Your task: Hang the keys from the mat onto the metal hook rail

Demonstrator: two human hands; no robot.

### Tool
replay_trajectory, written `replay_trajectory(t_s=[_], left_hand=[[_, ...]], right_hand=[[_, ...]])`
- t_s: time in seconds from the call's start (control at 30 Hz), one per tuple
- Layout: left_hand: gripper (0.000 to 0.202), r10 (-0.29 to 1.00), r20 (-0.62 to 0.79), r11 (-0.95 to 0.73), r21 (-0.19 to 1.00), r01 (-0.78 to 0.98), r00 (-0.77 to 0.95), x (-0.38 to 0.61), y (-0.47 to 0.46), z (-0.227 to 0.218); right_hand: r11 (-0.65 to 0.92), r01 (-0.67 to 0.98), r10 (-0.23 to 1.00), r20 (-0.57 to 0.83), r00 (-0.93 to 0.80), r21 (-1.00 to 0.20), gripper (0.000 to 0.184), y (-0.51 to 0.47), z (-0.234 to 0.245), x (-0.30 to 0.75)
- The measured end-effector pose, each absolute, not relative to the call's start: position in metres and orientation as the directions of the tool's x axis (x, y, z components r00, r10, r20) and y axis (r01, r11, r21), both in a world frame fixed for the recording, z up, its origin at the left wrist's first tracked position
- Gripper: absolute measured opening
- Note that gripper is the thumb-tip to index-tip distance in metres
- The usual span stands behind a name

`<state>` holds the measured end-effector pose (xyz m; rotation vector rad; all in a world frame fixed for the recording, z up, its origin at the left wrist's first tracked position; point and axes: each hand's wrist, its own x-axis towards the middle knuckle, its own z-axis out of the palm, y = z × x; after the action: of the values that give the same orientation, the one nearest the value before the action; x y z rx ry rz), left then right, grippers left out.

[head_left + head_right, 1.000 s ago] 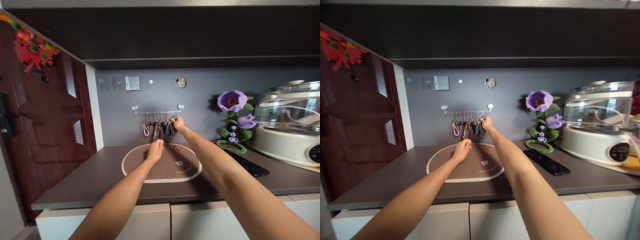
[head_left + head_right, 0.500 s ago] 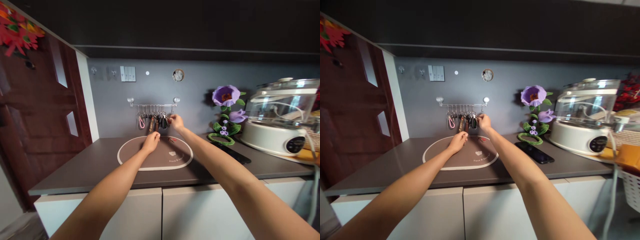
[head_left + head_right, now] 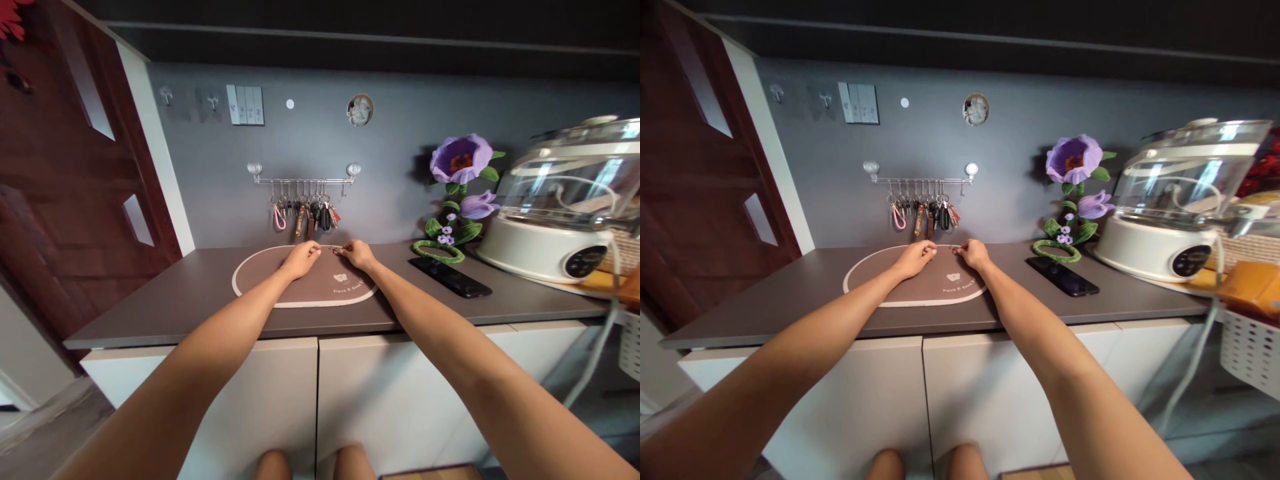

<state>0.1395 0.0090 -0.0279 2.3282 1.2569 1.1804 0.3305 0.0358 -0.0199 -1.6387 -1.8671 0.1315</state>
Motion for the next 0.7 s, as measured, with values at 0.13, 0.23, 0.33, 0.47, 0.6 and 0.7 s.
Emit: replay_trajectory(t_s=[0.13, 0.23, 0.33, 0.47, 0.6, 0.7], left_hand=[[0.021, 0.79, 0.533, -0.587, 0.52, 0.62, 0.302, 0.139, 0.01, -0.029], [0.021, 0.793, 0.528, -0.579, 0.502, 0.643, 0.303, 0.139, 0.01, -0.029], [0.021, 0.8, 0.518, -0.571, 0.499, 0.652, 0.304, 0.14, 0.009, -0.028], [0.02, 0.798, 0.518, -0.572, 0.489, 0.659, 0.309, 0.14, 0.008, -0.026], [0.02, 0.786, 0.529, -0.588, 0.478, 0.652, 0.32, 0.139, 0.009, -0.027], [0.019, 0.787, 0.531, -0.585, 0.483, 0.652, 0.313, 0.139, 0.01, -0.027]], right_hand=[[0.216, 0.876, 0.927, 0.373, -0.045, -0.432, 0.026, 0.041, -0.022, 0.329], [0.216, 0.892, 0.925, 0.375, -0.057, -0.396, 0.024, 0.045, -0.022, 0.327], [0.19, 0.911, 0.928, 0.369, -0.046, -0.367, 0.019, 0.047, -0.022, 0.327], [0.193, 0.918, 0.927, 0.372, -0.055, -0.346, 0.018, 0.046, -0.019, 0.328], [0.208, 0.922, 0.926, 0.369, -0.078, -0.327, 0.026, 0.041, -0.017, 0.328], [0.23, 0.929, 0.918, 0.382, -0.109, -0.288, 0.026, 0.038, -0.016, 0.327]])
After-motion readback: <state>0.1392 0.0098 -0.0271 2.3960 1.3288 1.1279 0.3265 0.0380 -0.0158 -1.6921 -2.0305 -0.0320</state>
